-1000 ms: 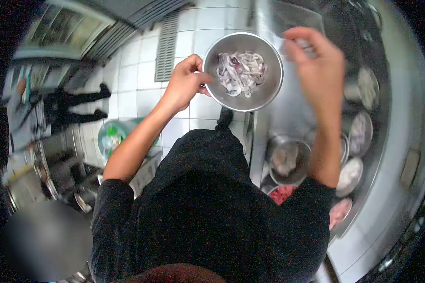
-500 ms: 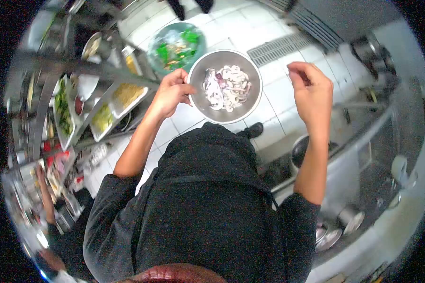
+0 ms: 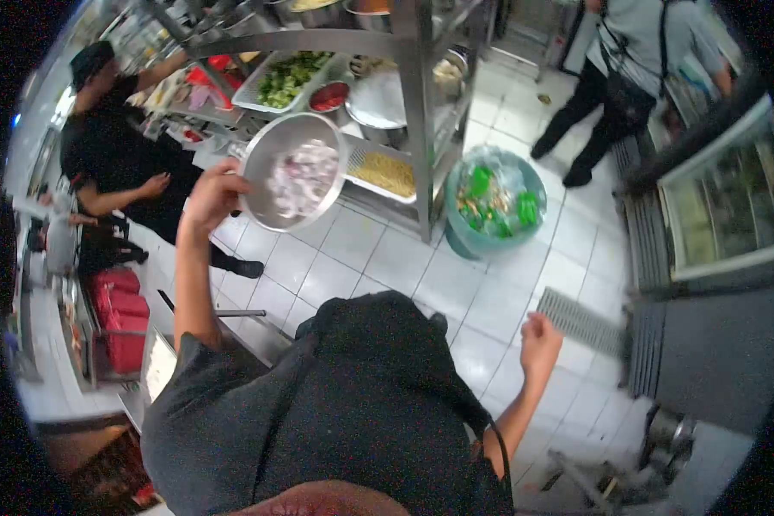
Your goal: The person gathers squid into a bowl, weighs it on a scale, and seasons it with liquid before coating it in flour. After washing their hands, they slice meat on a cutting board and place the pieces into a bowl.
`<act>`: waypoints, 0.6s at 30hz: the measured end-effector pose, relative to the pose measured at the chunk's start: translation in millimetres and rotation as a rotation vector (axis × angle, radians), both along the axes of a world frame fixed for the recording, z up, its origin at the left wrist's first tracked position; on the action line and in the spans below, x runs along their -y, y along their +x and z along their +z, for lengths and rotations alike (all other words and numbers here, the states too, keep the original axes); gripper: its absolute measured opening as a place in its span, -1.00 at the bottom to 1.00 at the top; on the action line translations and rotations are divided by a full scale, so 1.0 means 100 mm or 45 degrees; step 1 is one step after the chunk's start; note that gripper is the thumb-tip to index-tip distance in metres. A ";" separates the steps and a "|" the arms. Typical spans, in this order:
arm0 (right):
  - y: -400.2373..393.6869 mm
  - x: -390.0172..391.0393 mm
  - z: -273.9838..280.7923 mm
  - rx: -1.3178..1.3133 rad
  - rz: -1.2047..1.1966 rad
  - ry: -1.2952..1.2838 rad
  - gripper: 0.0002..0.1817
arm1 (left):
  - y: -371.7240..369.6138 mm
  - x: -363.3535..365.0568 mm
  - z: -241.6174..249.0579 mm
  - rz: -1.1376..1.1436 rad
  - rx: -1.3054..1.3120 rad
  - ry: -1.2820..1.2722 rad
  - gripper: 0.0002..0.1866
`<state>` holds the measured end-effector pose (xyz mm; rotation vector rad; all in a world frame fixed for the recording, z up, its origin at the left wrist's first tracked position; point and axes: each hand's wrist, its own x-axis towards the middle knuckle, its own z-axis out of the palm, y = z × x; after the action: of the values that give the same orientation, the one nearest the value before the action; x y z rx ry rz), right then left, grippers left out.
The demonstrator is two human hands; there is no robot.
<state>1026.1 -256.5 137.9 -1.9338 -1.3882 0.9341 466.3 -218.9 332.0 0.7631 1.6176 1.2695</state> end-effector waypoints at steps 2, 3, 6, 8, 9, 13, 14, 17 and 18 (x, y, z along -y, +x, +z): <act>0.02 -0.10 -0.13 -0.021 0.021 -0.013 -0.78 | -0.52 0.23 0.16 0.105 -0.120 0.016 -0.86; 0.01 -0.14 -0.20 -0.017 0.060 0.016 -0.79 | -0.77 0.31 0.21 0.137 -0.137 0.028 -0.86; 0.00 -0.29 -0.35 0.013 0.170 0.047 -0.80 | -1.33 0.40 0.29 0.453 -0.107 0.129 -0.92; -0.09 -0.39 -0.49 0.018 0.238 0.003 -0.79 | -1.78 0.37 0.26 0.569 -0.067 0.160 -0.95; -0.08 -0.46 -0.72 0.027 0.299 0.042 -0.78 | -2.07 0.30 0.19 0.649 -0.018 0.158 -0.95; -0.77 -0.64 -0.44 0.000 0.268 -0.147 -0.78 | -3.25 -0.08 -0.08 0.803 0.038 0.092 -0.96; -0.97 -0.68 -0.41 0.025 0.299 -0.155 -0.78 | -3.47 -0.21 -0.11 0.877 0.071 0.130 -0.95; -1.52 -0.81 -0.67 0.097 0.395 -0.109 -0.76 | -4.03 -0.73 -0.13 1.098 0.102 0.244 -0.94; -1.78 -0.84 -0.68 0.105 0.391 -0.136 -0.76 | -4.36 -0.90 -0.15 1.035 0.084 0.281 -0.94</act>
<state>848.1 -172.3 69.5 -1.8865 -1.7511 1.0980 30.4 -129.3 317.0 0.1562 1.8180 2.0392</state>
